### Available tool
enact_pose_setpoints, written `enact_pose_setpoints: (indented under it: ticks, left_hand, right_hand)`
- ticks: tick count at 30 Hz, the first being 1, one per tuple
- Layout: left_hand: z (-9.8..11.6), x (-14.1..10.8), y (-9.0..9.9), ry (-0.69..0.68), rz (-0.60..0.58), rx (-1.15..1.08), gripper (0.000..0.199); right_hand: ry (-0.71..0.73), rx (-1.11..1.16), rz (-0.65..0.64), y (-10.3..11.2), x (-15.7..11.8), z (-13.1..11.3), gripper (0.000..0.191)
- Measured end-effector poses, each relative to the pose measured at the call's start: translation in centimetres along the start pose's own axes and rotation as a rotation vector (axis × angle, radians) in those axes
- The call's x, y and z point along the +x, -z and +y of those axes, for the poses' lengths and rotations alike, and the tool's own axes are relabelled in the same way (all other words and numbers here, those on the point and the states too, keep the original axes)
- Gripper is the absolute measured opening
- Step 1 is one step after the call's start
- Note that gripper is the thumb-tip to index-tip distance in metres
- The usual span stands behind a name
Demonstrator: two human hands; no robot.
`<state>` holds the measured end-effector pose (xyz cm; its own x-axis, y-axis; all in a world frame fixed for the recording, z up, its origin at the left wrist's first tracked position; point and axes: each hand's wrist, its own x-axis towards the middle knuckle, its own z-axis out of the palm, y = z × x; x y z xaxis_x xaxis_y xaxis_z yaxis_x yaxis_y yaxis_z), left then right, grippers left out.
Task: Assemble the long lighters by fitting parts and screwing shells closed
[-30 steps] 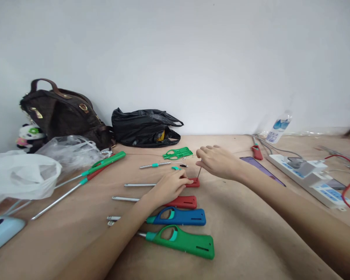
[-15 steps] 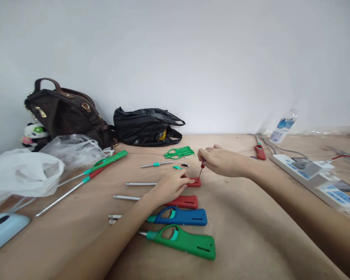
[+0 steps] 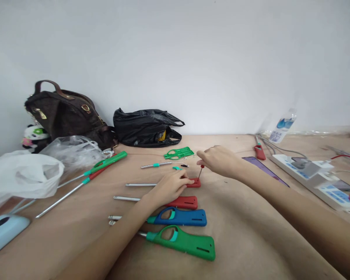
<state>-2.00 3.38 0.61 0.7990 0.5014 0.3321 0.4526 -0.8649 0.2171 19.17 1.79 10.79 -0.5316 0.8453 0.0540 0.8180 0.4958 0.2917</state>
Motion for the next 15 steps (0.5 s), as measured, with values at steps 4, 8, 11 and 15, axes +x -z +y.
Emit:
enact_pose_setpoints:
  ticks: [4,8,11,15]
  left_hand:
    - [-0.01,0.03,-0.01,-0.001,0.002,-0.016,0.03]
    - [0.27,0.06,0.21,0.023,-0.005,-0.007,0.031]
    - [0.41,0.07,0.32,0.03,-0.003,-0.002,0.031]
    - [0.37,0.07,0.32,0.026,-0.008,0.001,0.03]
  right_hand:
    - [-0.057,-0.015,-0.017,-0.1,-0.06,0.39,0.033]
    - [0.033,0.135,-0.041,0.01,-0.45,0.73,0.017]
    - [-0.032,0.025,-0.05,0.19,-0.17,0.26,0.021]
    - [-0.06,-0.038,-0.037,0.22,0.05,0.1,0.027]
